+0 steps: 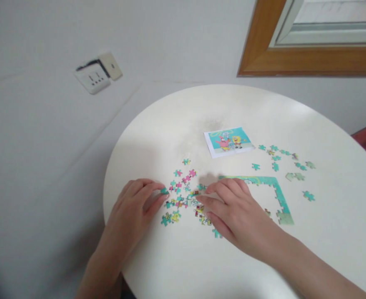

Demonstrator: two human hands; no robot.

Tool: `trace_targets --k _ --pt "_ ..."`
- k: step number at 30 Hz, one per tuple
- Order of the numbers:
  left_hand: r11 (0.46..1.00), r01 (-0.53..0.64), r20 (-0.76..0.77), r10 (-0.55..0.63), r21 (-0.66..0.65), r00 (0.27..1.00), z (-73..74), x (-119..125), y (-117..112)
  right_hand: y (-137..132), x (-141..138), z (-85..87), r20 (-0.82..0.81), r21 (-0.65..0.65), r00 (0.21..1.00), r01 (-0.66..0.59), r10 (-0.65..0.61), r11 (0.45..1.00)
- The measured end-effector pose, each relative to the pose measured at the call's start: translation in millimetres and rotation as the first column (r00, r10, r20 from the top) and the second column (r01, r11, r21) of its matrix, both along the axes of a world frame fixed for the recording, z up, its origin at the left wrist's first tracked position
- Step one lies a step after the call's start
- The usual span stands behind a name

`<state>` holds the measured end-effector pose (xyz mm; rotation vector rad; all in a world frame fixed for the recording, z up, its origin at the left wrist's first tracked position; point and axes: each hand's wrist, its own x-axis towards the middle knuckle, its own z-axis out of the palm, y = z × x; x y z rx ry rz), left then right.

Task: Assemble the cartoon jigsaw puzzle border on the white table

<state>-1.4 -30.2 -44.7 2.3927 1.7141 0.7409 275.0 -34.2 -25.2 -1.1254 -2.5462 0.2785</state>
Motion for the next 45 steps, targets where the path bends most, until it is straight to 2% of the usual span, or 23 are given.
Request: trace_targets --k 4,9,14,17,20,23,26,31,33,34,37,39,43,45 --pt "0.999 0.028 -0.025 -0.027 0.026 0.999 2.6 0.4 0.9 -0.1 -1.5 2.6 -0.017 -0.017 1.0 -0.008 0.008 1.0" --pt "0.989 0.077 -0.059 -0.07 0.124 0.996 4.0 -0.6 2.1 0.5 -1.7 0.6 -0.051 -0.02 0.998 -0.025 0.024 0.999" --pt "0.988 0.039 -0.067 -0.029 0.152 0.997 4.6 -4.5 5.1 3.3 3.4 5.8 -0.075 -0.019 0.997 -0.028 0.026 0.999" --pt "0.976 0.098 -0.013 -0.098 0.194 0.995 15.7 -0.9 5.9 6.6 12.5 18.7 -0.102 -0.026 0.995 0.005 -0.007 1.0" --pt "0.943 0.217 0.032 -0.232 0.252 0.972 35.2 15.8 3.9 8.5 26.3 34.2 -0.176 -0.065 0.983 0.037 -0.048 0.997" --pt "0.859 0.391 -0.029 -0.405 0.332 0.914 53.2 47.6 3.0 7.9 42.9 45.6 -0.284 -0.19 0.956 0.024 -0.079 0.981" --pt "0.729 0.552 -0.176 -0.531 0.405 0.829 62.5 88.5 6.6 6.3 61.5 49.1 -0.377 -0.363 0.915 -0.003 -0.144 0.932" --pt "0.512 0.746 -0.43 -0.611 0.425 0.665 63.7 150.3 14.2 3.6 94.3 38.5 -0.461 -0.563 0.83 -0.002 -0.313 0.827" --pt "0.459 0.786 -0.48 -0.624 0.414 0.617 61.7 166.2 14.8 2.9 105.8 31.5 -0.504 -0.653 0.773 -0.047 -0.386 0.756" --pt "0.449 0.795 -0.483 -0.632 0.408 0.606 60.1 171.8 14.7 2.9 111.0 28.2 -0.521 -0.692 0.746 -0.084 -0.415 0.717" --pt "0.474 0.803 -0.402 -0.697 0.361 0.593 52.7 180.9 14.8 4.3 124.4 20.0 -0.538 -0.76 0.709 -0.173 -0.457 0.626" --pt "0.528 0.79 -0.282 -0.742 0.312 0.608 47.2 181.9 16.8 6.2 131.3 15.3 -0.524 -0.764 0.717 -0.156 -0.46 0.626" --pt "0.705 0.697 -0.089 -0.692 0.128 0.716 39.3 179.5 24.9 9.4 137.2 3.7 -0.509 -0.675 0.729 -0.008 -0.458 0.738" --pt "0.754 0.655 -0.035 -0.654 0.044 0.756 35.8 179.1 28.3 9.7 136.4 -1.9 -0.533 -0.592 0.722 0.055 -0.442 0.804"
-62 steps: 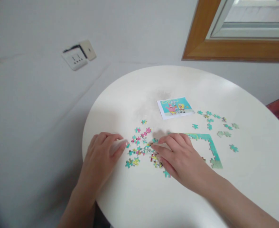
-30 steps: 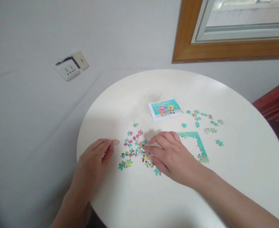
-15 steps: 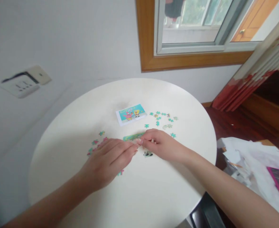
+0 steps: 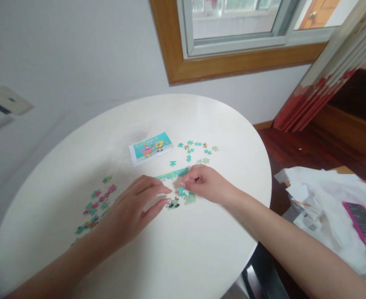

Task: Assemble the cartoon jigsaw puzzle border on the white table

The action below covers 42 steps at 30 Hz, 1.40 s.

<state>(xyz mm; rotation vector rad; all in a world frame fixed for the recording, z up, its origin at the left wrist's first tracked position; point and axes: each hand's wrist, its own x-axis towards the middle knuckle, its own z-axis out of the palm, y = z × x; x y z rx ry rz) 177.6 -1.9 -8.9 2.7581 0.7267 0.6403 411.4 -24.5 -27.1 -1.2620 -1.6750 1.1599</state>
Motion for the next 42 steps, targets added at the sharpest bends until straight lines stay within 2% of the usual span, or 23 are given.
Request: trace_targets --k 5,12,19,23,28,31,42 --pt "0.993 -0.036 0.059 0.043 -0.116 0.997 -10.8 5.6 0.9 -2.4 -3.7 -1.6 0.086 0.191 0.993 0.067 -0.084 0.979" --pt "0.969 -0.092 0.136 0.126 -0.23 0.983 -16.6 15.0 1.7 -7.7 -7.5 9.0 0.129 0.247 0.988 0.048 -0.081 0.968" --pt "0.915 -0.096 0.124 0.156 -0.393 0.98 -11.5 13.7 7.5 -11.6 0.4 7.7 0.201 0.356 0.978 -0.015 -0.061 0.934" --pt "0.913 -0.099 0.101 0.15 -0.397 0.984 -15.4 12.4 10.5 -14.0 9.6 10.4 0.341 0.363 0.94 -0.116 -0.016 0.925" --pt "0.929 -0.089 0.1 0.133 -0.36 0.986 -31.1 13.4 12.0 -13.9 16.4 7.1 0.483 0.352 0.876 -0.202 0.008 0.914" --pt "0.937 -0.1 0.083 0.135 -0.335 0.987 -36.1 14.3 12.1 -12.7 18.4 4.9 0.51 0.354 0.86 -0.225 0.014 0.908" --pt "0.95 -0.096 0.1 0.131 -0.297 0.986 -39.6 15.2 11.6 -12.1 19.6 6.2 0.526 0.336 0.85 -0.242 0.032 0.91"
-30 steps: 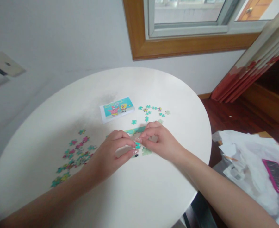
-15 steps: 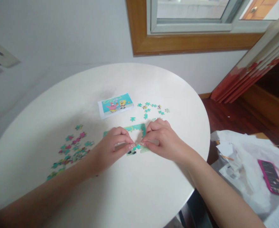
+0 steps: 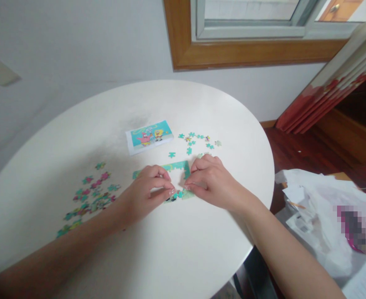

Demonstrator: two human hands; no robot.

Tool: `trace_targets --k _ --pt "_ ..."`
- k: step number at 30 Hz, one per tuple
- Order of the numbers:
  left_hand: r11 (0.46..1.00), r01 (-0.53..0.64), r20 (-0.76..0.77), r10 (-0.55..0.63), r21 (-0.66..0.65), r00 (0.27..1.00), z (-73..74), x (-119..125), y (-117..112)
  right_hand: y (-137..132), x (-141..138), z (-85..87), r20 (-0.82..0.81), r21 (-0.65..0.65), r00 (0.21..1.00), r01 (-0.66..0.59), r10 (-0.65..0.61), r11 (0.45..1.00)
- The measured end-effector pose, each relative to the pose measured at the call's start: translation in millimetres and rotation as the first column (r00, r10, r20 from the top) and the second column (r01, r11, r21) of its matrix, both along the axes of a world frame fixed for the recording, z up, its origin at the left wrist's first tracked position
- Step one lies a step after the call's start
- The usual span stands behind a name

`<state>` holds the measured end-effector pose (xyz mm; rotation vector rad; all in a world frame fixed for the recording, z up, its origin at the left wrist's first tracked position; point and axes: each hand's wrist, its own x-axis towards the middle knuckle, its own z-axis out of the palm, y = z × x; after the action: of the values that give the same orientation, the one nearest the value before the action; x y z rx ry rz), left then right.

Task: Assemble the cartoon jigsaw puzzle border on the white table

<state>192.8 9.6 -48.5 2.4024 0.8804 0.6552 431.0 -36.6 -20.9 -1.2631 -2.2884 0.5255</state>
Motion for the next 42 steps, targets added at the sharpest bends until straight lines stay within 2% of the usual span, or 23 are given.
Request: trace_targets --k 3,6,8,11,13,15,17,18,20,24,31,35,39,42 --pt "1.0 -0.002 -0.002 0.002 0.001 1.0 0.5 -0.1 0.3 0.6 0.2 -0.4 0.001 -0.008 1.0 -0.005 0.005 1.0" --pt "1.0 -0.004 -0.018 0.004 0.009 1.0 8.3 -0.8 2.4 0.8 0.1 -0.3 -0.013 0.0 1.0 0.004 -0.004 1.0" --pt "1.0 0.008 -0.02 -0.007 0.029 1.0 20.1 -4.5 5.7 0.3 -0.3 0.1 -0.039 0.01 0.999 0.018 -0.018 1.0" --pt "0.999 0.01 -0.024 -0.008 0.054 1.0 48.1 -22.0 12.4 -0.9 -1.0 -0.1 -0.068 0.021 0.997 0.025 -0.024 0.999" --pt "0.991 -0.11 -0.069 0.116 0.08 0.991 70.7 -43.3 15.9 -1.3 -1.2 -1.3 -0.076 0.025 0.997 0.023 -0.021 0.999" --pt "0.955 -0.263 -0.097 0.277 0.14 0.956 91.3 -69.2 16.6 -1.0 -1.0 -3.5 -0.085 0.036 0.996 0.022 -0.019 0.999" --pt "0.894 -0.411 -0.133 0.436 0.178 0.89 104.7 -94.2 14.5 -0.1 -0.4 -6.2 -0.097 0.061 0.995 0.021 -0.015 0.998" --pt "0.876 -0.442 -0.14 0.47 0.191 0.871 107.5 -104.8 13.0 0.6 0.0 -7.5 -0.105 0.076 0.994 0.02 -0.012 0.997" --pt "0.876 -0.439 -0.156 0.471 0.201 0.868 105.1 -120.6 10.9 1.8 0.7 -9.7 -0.112 0.092 0.994 0.024 -0.013 0.995" --pt "0.931 -0.33 -0.126 0.351 0.159 0.928 81.1 -135.2 16.0 2.7 1.4 -12.4 -0.102 0.095 0.995 0.021 -0.011 0.995" --pt "0.952 -0.279 -0.217 0.301 0.124 0.929 42.2 -144.2 35.5 2.3 -1.9 -14.2 -0.064 0.091 0.997 0.044 -0.038 0.995" --pt "0.956 -0.258 -0.215 0.284 0.139 0.934 23.7 -141.7 36.2 3.4 -12.0 -4.5 -0.007 0.129 1.0 0.011 -0.01 0.992" --pt "0.956 -0.244 -0.199 0.274 0.166 0.941 14.7 -140.8 33.6 2.4 -30.4 9.8 0.064 0.115 0.996 -0.069 0.062 0.991" --pt "0.947 -0.232 -0.218 0.28 0.223 0.935 12.4 -143.2 34.1 1.3 -37.4 12.2 0.109 0.112 0.992 -0.076 0.064 0.991"
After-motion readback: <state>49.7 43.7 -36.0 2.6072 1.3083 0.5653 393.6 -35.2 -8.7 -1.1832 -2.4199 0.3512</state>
